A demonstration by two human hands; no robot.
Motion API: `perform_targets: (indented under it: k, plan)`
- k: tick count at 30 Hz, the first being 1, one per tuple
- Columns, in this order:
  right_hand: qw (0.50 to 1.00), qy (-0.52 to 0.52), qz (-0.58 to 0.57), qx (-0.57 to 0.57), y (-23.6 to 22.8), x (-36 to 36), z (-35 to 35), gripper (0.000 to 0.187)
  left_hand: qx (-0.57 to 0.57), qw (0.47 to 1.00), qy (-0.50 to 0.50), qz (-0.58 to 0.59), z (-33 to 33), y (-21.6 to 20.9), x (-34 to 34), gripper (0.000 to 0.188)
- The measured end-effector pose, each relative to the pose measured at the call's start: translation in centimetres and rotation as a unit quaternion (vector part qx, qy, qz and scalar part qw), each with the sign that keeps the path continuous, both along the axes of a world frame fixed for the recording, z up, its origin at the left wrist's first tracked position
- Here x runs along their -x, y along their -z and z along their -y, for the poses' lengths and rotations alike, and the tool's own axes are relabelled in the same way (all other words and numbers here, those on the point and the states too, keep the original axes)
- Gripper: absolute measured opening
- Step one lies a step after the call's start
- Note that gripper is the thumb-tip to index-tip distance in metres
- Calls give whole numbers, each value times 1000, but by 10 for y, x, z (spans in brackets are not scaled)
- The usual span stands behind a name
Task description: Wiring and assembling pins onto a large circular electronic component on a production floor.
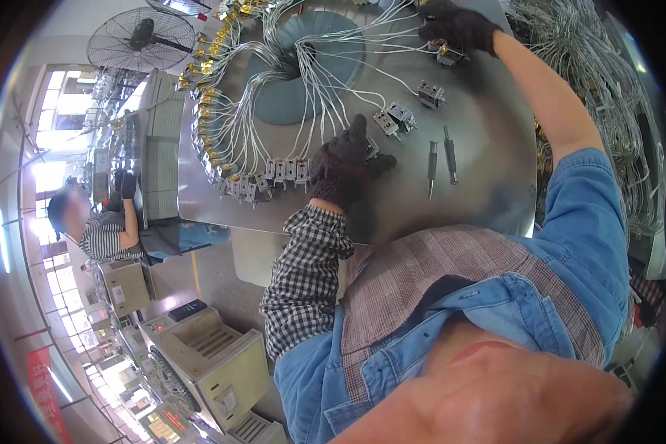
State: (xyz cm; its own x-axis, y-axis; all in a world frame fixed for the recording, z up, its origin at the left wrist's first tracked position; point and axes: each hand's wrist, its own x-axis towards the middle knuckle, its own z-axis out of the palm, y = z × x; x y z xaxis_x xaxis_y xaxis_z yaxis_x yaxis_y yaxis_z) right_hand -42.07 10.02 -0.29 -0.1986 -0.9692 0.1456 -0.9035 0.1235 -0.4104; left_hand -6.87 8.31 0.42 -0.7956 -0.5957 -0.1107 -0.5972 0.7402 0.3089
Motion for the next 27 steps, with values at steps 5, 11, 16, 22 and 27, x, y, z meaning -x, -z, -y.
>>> perform_targets:
  k: [5,11,16,22,27]
  plan:
    - [961,-33,260,-90,21,-23,-33,67,79,997,17,7,-10,-6,1,80]
    - [966,-235,-72,-78,24,-78,-51,89,171,979,30,-105,-22,-2,42,81]
    - [917,-306,-234,-101,50,-97,-48,66,38,998,43,-15,-25,4,38,72]
    - [894,-376,-236,51,49,-103,-50,43,130,991,39,-7,-33,12,38,72]
    - [927,-365,-83,-22,33,-104,-45,44,17,992,34,124,-23,5,43,66]
